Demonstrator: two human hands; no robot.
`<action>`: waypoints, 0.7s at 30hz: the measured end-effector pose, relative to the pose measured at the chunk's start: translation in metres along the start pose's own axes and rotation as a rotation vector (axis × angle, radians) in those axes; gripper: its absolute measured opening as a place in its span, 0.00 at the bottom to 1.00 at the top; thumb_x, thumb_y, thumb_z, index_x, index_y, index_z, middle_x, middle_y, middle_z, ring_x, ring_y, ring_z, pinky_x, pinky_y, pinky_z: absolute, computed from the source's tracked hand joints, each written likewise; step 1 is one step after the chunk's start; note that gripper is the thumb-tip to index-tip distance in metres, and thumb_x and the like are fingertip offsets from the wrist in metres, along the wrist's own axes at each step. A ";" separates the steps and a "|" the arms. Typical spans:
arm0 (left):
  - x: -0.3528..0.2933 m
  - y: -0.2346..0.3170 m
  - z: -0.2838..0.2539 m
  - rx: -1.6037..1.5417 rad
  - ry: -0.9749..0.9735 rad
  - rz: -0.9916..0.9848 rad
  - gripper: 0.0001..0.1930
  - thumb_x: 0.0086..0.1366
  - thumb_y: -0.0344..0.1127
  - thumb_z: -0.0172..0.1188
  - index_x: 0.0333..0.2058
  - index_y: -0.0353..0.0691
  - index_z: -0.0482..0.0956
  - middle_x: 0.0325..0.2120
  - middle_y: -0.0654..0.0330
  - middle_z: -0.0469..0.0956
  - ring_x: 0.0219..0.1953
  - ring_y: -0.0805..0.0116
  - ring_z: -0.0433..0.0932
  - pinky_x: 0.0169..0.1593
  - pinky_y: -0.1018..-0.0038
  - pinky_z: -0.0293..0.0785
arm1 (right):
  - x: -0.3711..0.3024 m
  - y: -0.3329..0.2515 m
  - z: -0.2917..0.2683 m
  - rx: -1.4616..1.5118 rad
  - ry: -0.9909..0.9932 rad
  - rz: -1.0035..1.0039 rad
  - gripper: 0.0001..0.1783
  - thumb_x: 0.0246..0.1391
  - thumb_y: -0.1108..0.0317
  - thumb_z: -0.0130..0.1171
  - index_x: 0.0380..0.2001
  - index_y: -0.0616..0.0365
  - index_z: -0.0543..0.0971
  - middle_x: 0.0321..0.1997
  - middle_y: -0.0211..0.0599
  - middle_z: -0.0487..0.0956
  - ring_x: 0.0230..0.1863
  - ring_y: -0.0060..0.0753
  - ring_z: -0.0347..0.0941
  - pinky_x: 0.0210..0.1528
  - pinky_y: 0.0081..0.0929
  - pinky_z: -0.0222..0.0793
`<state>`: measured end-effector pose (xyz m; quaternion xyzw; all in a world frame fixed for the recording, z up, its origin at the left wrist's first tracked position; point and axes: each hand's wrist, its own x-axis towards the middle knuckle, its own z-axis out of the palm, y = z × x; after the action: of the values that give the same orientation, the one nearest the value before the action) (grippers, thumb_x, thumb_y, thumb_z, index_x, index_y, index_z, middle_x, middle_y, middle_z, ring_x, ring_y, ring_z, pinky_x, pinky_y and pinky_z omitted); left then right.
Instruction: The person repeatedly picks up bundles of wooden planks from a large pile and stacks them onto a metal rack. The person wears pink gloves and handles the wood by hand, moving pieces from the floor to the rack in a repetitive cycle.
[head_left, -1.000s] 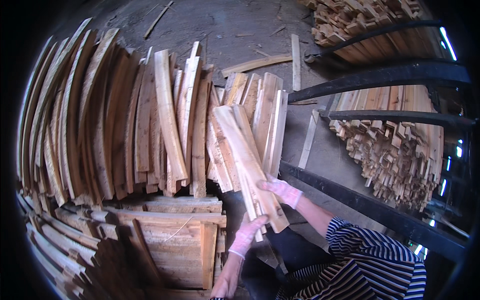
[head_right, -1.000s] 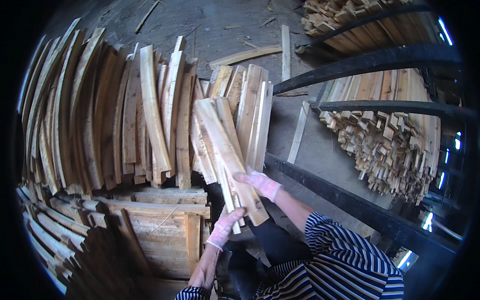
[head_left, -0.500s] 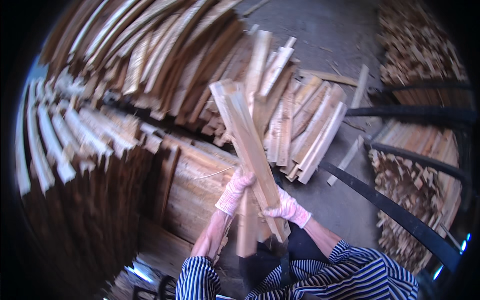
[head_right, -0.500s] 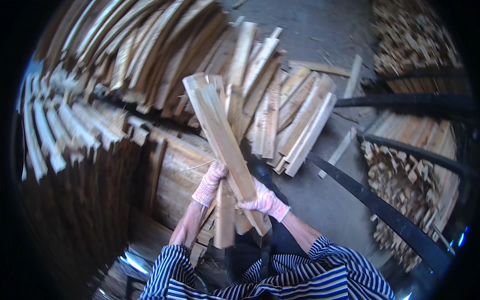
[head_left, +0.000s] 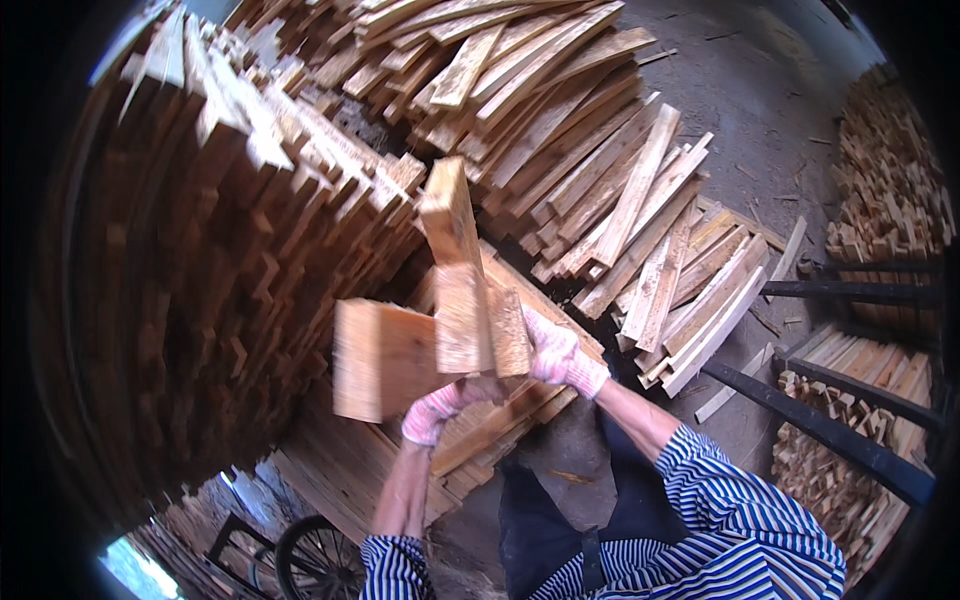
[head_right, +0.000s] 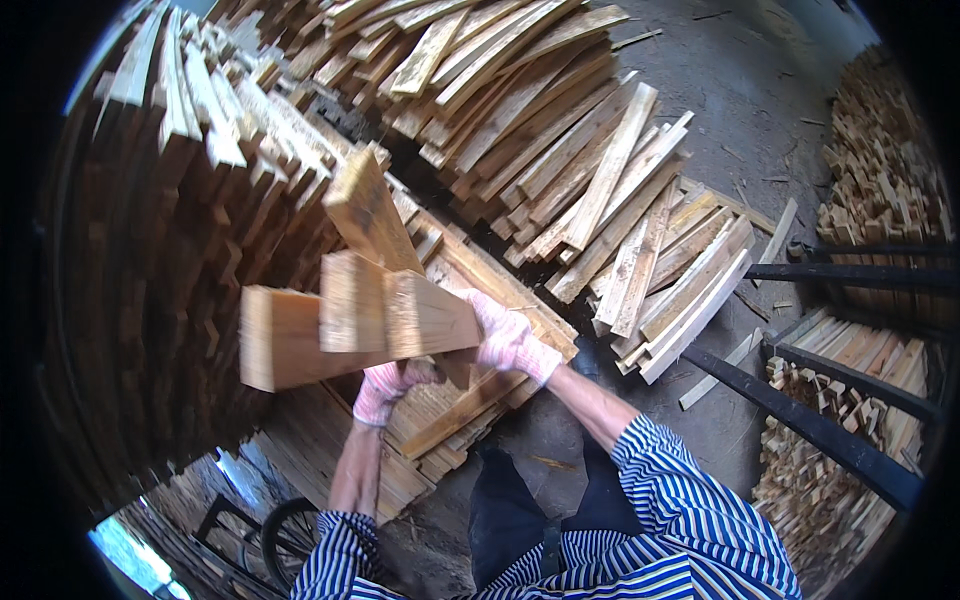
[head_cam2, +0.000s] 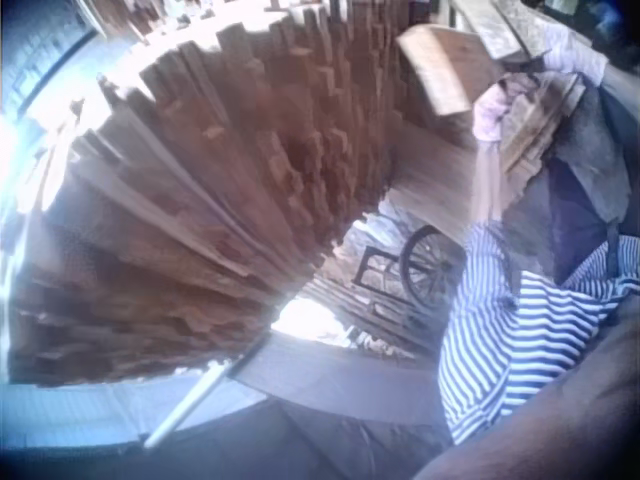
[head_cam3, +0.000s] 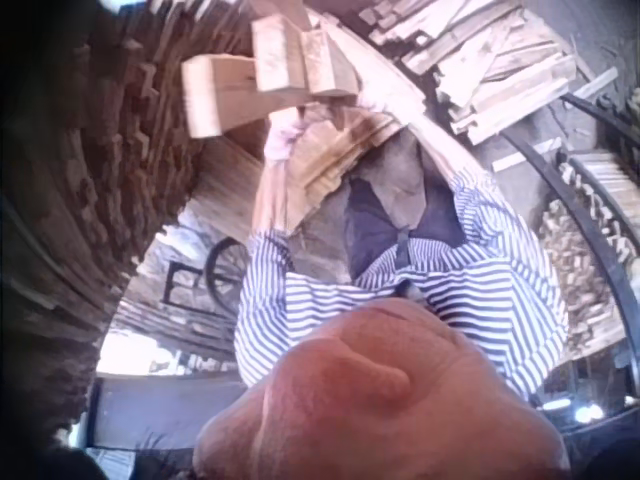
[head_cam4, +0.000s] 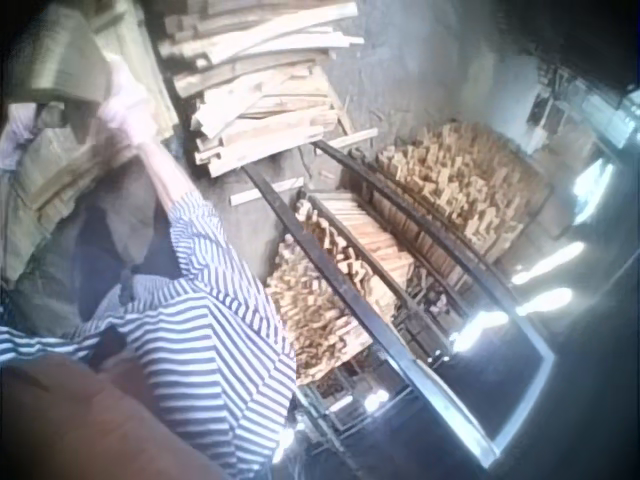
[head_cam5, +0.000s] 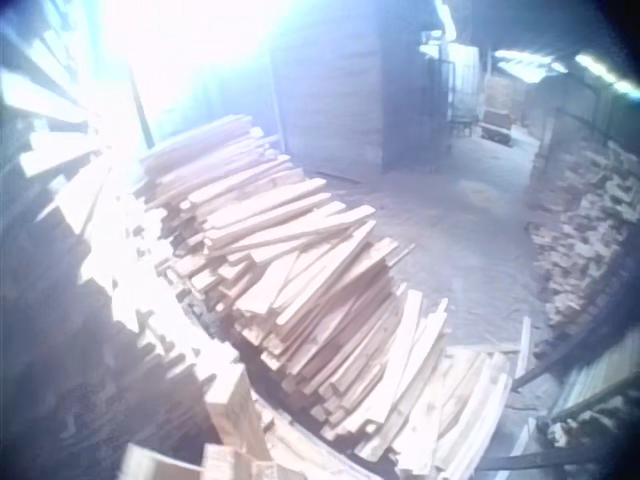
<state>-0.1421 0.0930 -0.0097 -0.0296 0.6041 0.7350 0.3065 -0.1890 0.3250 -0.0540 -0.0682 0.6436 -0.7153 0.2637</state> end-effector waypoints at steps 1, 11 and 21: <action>-0.008 -0.022 -0.024 0.089 0.012 -0.041 0.34 0.66 0.43 0.59 0.68 0.41 0.60 0.58 0.51 0.71 0.56 0.59 0.75 0.54 0.57 0.80 | 0.004 0.000 0.008 -0.386 -0.004 -0.100 0.50 0.31 0.71 0.77 0.64 0.54 0.69 0.54 0.42 0.79 0.57 0.33 0.75 0.57 0.27 0.71; -0.013 -0.008 0.007 -0.431 0.489 0.146 0.26 0.58 0.29 0.73 0.55 0.36 0.77 0.48 0.59 0.81 0.48 0.69 0.81 0.50 0.71 0.83 | 0.025 -0.055 0.032 -0.798 -0.241 0.093 0.59 0.34 0.45 0.79 0.69 0.53 0.62 0.58 0.52 0.78 0.59 0.52 0.76 0.60 0.40 0.72; -0.162 -0.173 -0.009 -1.046 0.766 0.225 0.29 0.68 0.47 0.61 0.60 0.34 0.70 0.53 0.51 0.77 0.55 0.58 0.77 0.61 0.60 0.75 | -0.050 0.040 0.160 -0.615 -0.239 0.290 0.56 0.43 0.51 0.76 0.74 0.43 0.58 0.71 0.49 0.68 0.69 0.48 0.67 0.69 0.38 0.64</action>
<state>0.0710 0.0317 -0.0957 -0.3707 0.2329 0.8968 -0.0638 -0.0655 0.2052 -0.0539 -0.1352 0.7963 -0.4305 0.4029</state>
